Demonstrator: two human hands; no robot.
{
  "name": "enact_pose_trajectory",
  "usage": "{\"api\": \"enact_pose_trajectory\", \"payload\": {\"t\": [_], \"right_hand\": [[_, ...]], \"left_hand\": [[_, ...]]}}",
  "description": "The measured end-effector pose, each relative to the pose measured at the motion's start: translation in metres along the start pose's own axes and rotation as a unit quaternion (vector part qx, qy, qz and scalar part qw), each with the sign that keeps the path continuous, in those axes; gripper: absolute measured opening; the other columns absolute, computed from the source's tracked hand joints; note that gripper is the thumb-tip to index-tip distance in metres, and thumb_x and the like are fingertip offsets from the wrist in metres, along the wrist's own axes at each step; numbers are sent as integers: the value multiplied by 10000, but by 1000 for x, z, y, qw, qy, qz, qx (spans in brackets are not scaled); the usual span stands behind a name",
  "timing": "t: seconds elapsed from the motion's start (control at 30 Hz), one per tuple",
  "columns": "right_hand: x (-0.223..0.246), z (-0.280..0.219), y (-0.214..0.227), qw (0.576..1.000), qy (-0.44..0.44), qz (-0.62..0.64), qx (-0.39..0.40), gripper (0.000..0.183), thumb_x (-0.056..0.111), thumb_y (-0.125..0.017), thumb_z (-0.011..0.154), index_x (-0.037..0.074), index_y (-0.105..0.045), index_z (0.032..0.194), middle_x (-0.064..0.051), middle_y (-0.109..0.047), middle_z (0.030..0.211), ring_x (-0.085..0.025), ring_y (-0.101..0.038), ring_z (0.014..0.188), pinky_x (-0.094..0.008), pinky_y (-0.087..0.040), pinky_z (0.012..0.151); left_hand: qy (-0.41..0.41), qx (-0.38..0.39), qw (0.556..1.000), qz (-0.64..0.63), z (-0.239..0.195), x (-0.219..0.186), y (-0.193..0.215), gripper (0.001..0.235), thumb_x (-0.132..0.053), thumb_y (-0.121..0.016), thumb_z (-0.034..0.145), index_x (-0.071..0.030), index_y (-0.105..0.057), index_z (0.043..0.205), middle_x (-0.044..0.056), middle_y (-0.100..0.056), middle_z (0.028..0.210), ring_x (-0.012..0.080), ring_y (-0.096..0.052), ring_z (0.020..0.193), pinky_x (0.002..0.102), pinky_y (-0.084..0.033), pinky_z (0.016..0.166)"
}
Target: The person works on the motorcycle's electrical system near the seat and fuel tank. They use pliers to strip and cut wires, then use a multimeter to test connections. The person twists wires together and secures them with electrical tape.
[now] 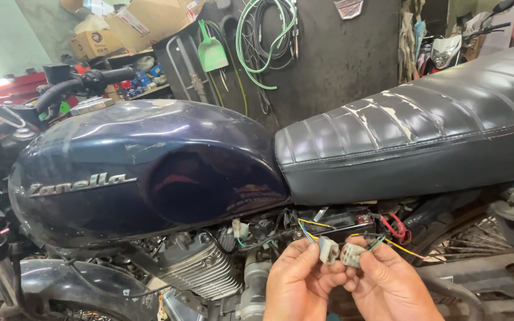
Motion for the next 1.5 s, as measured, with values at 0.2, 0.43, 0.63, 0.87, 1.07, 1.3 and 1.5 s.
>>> {"api": "enact_pose_trajectory", "payload": {"t": [0.2, 0.43, 0.63, 0.87, 1.07, 1.3, 1.5], "right_hand": [[3, -1, -13, 999, -23, -6, 41, 332, 157, -661, 831, -35, -599, 1095, -149, -599, 764, -223, -550, 645, -296, -439, 579], [8, -3, -25, 995, -23, 10, 99, 309, 157, -636, 867, -38, -581, 1100, -192, -604, 932, -261, -542, 719, -309, -425, 593], [5, -1, -15, 995, -23, 26, 92, 242, 93, -632, 860, -30, -613, 1067, -162, -610, 921, -224, -555, 697, -302, -443, 628], [4, 1, -11, 996, -7, 2, 94, 232, 83, -625, 865, -43, -648, 1058, -146, -581, 1040, -259, -538, 708, -331, -459, 647], [4, 2, -15, 995, -22, -24, 91, 239, 93, -670, 829, -86, -680, 987, -188, -656, 1138, -246, -593, 800, -316, -469, 646], [-1, 6, -4, 995, -3, -5, 97, 179, 27, -643, 842, 9, -649, 1020, -156, -602, 1022, -297, -603, 794, -336, -487, 649], [-4, 4, -3, 986, 85, -54, 130, 268, 65, -633, 883, -38, -625, 1131, -275, -649, 1047, -418, -645, 855, -449, -552, 728]], "left_hand": [[-1, 10, 1000, 17, 2, 3, -1, 88, -16, -585, 893, 44, -520, 885, 236, -620, 745, 234, -556, 469, 308, -452, 380], [10, 52, 998, 22, 3, 4, -2, 99, -23, -565, 898, 65, -522, 904, 266, -643, 820, 232, -542, 488, 298, -445, 416], [15, 64, 998, 26, 3, 3, -3, 139, -35, -580, 888, 53, -596, 995, 266, -647, 838, 204, -512, 495, 257, -412, 437], [13, 67, 998, 4, 8, 3, 2, 156, -20, -599, 877, 47, -622, 1016, 263, -663, 834, 212, -499, 470, 259, -426, 445], [12, 82, 997, 1, 9, 2, 1, 148, -30, -615, 871, 20, -619, 1011, 244, -676, 862, 161, -490, 441, 219, -426, 426], [15, 89, 996, -3, 9, 0, 3, 118, -13, -602, 883, 22, -618, 995, 250, -671, 867, 168, -508, 477, 212, -446, 449], [-40, 49, 998, 5, 12, 4, 11, 181, 24, -636, 846, 77, -606, 1016, 269, -641, 779, 277, -600, 507, 346, -519, 451]]}}
Point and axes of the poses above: each hand's wrist, its own z-axis towards the middle knuckle, its own y-axis out of the back of the hand, x = y × z, the point moved 3 cm from there along z, towards the middle knuckle
